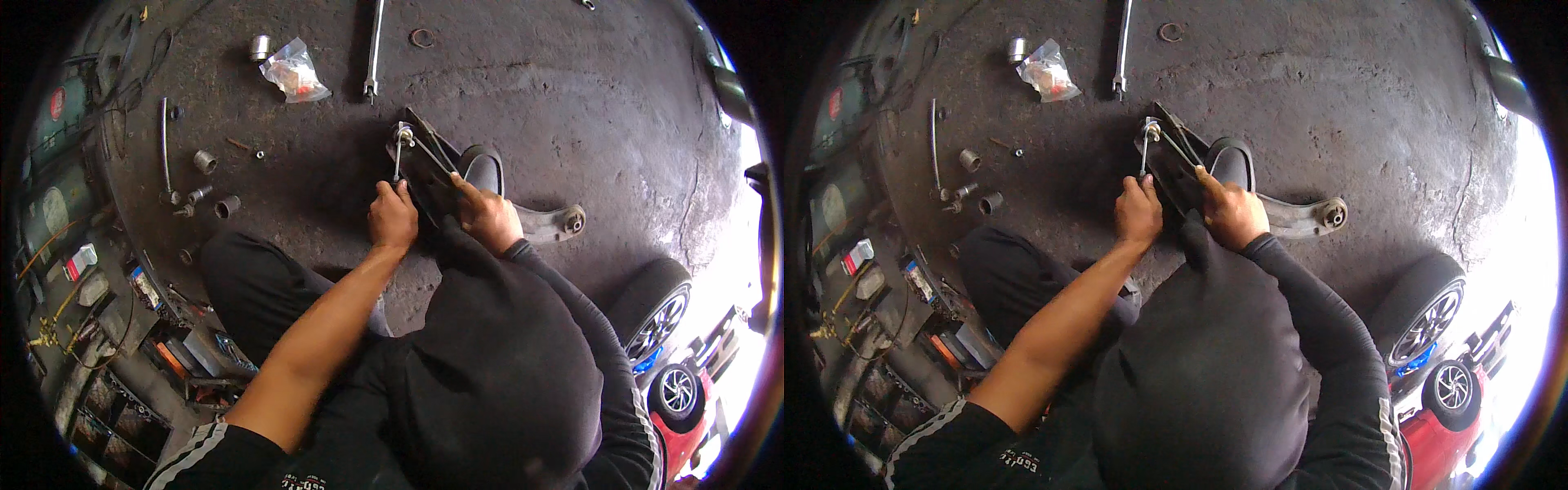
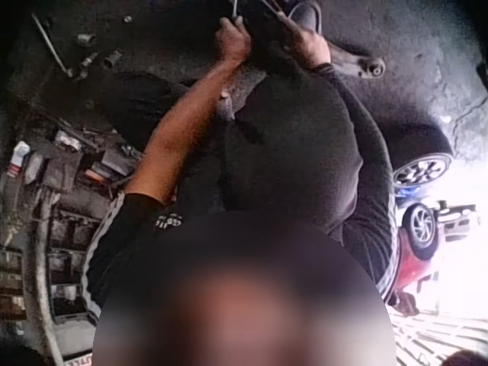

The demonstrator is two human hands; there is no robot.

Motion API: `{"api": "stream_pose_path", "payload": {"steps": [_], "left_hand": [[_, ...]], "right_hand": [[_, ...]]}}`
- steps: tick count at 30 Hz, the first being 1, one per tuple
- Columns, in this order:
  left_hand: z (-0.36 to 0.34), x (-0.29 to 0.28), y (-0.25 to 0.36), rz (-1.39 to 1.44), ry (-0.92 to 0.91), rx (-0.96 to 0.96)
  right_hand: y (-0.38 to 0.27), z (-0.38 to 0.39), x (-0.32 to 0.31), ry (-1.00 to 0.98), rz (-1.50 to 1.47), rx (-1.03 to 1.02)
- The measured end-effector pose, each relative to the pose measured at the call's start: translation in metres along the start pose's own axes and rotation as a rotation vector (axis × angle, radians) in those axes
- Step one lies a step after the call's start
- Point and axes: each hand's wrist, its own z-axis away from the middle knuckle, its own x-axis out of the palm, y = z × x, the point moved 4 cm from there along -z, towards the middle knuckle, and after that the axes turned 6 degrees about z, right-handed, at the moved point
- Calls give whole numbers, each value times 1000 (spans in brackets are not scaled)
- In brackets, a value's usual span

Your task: The person sits on the garage floor and uses a wrench and screwdriver to tighten bolts on a metal car suspension component. They repeatedly adjust the fasteners and reposition the part to access different areas.

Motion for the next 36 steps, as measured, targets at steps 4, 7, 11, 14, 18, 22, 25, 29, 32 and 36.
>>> {"api": "stream_pose_path", "payload": {"steps": [4, 7, 11, 14, 18, 22, 25, 29, 32, 36], "left_hand": [[-2, -7, 0, -15, -33, 2], [-4, -14, 3, -6, -68, -4], [-7, -26, 4, 5, -130, 1], [-9, -32, 5, 22, -159, -22], [-17, -40, 6, -4, -209, 0], [-22, -49, 3, 5, -247, -14], [-22, -49, 3, 10, -254, -21], [-21, -48, 3, -5, -253, -30], [-20, -48, 5, -15, -242, -18], [-22, -49, 5, -22, -232, -33]], "right_hand": [[-4, -3, -7, 6, 5, -6], [-4, -6, -8, -47, 60, 22], [-1, -7, -6, -62, 69, 31], [0, -7, -3, -46, 98, 13], [0, -11, -3, -47, 133, 15], [-9, -14, -20, -37, 136, -24], [-13, -21, -39, -104, 210, -38], [-20, -38, -64, -173, 265, -85], [-24, -49, -77, -215, 345, -137], [-21, -60, -87, -267, 352, -182]]}}
